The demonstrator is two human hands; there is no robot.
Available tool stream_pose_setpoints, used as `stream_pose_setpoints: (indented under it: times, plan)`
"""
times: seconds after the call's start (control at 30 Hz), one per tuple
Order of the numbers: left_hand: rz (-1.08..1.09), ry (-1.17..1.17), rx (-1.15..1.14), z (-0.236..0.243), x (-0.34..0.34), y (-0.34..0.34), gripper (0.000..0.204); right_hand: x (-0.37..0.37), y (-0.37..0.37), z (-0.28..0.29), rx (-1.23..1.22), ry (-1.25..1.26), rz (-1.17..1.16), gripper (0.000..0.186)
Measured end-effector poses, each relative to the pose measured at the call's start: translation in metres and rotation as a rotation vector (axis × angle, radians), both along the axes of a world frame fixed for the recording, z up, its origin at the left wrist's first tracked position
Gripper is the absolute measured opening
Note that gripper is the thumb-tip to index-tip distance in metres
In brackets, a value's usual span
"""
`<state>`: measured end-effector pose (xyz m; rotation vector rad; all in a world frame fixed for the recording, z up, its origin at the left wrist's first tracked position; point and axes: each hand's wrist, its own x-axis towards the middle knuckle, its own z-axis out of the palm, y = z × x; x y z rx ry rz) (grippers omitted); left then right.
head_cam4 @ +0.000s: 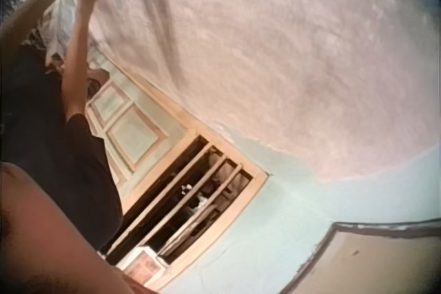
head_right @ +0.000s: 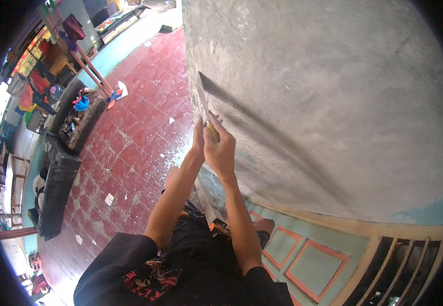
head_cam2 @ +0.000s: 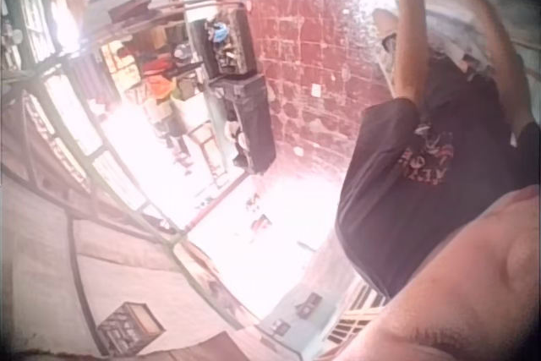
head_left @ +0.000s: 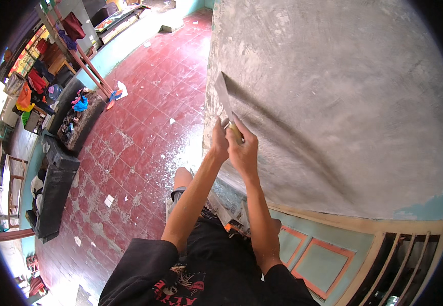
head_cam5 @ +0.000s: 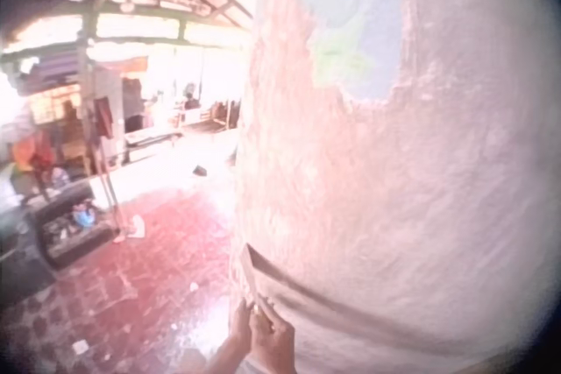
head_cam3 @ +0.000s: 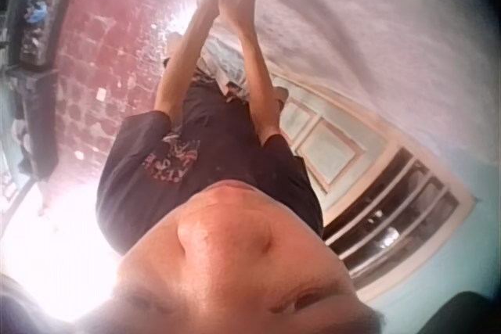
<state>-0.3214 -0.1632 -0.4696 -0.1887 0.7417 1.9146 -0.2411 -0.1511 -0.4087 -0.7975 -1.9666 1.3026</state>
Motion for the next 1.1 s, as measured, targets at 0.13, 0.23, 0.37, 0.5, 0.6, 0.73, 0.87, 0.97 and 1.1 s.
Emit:
stream_pose_setpoints:
  times: [0.13, 0.23, 0.37, 0.5, 0.6, 0.73, 0.87, 0.97, 1.1]
  plan:
    - [0.035, -0.010, -0.019, -0.069, -0.010, -0.047, 0.055, 0.008, -0.013, 0.029, 0.035, 0.083, -0.009, 0.042]
    - [0.102, -0.026, -0.089, -0.097, -0.011, -0.078, 0.051, 0.004, -0.008, 0.032, 0.006, 0.013, -0.002, 0.042]
    - [0.064, -0.044, -0.141, -0.085, 0.004, -0.074, 0.050, -0.022, -0.009, 0.029, 0.118, -0.023, -0.006, 0.043]
    - [0.013, 0.046, -0.091, -0.091, 0.001, -0.093, 0.052, -0.006, -0.014, 0.031, 0.111, 0.045, -0.019, 0.044]
    - [0.035, 0.100, -0.090, -0.084, -0.010, -0.081, 0.053, -0.010, -0.002, 0.035, 0.137, -0.062, -0.002, 0.041]
    - [0.060, 0.204, 0.128, -0.030, -0.029, -0.036, 0.052, -0.023, -0.002, 0.041, 0.131, -0.069, 0.013, 0.040]
    - [0.017, 0.260, 0.134, -0.009, -0.037, -0.050, 0.050, -0.006, 0.007, 0.036, 0.162, 0.027, 0.011, 0.038]
    - [0.064, 0.212, 0.095, -0.027, -0.032, -0.038, 0.049, -0.018, 0.005, 0.050, 0.149, -0.027, 0.038, 0.037]
    - [-0.015, 0.137, -0.021, -0.028, -0.002, -0.032, 0.049, -0.015, 0.011, 0.035, 0.206, -0.053, 0.065, 0.040]
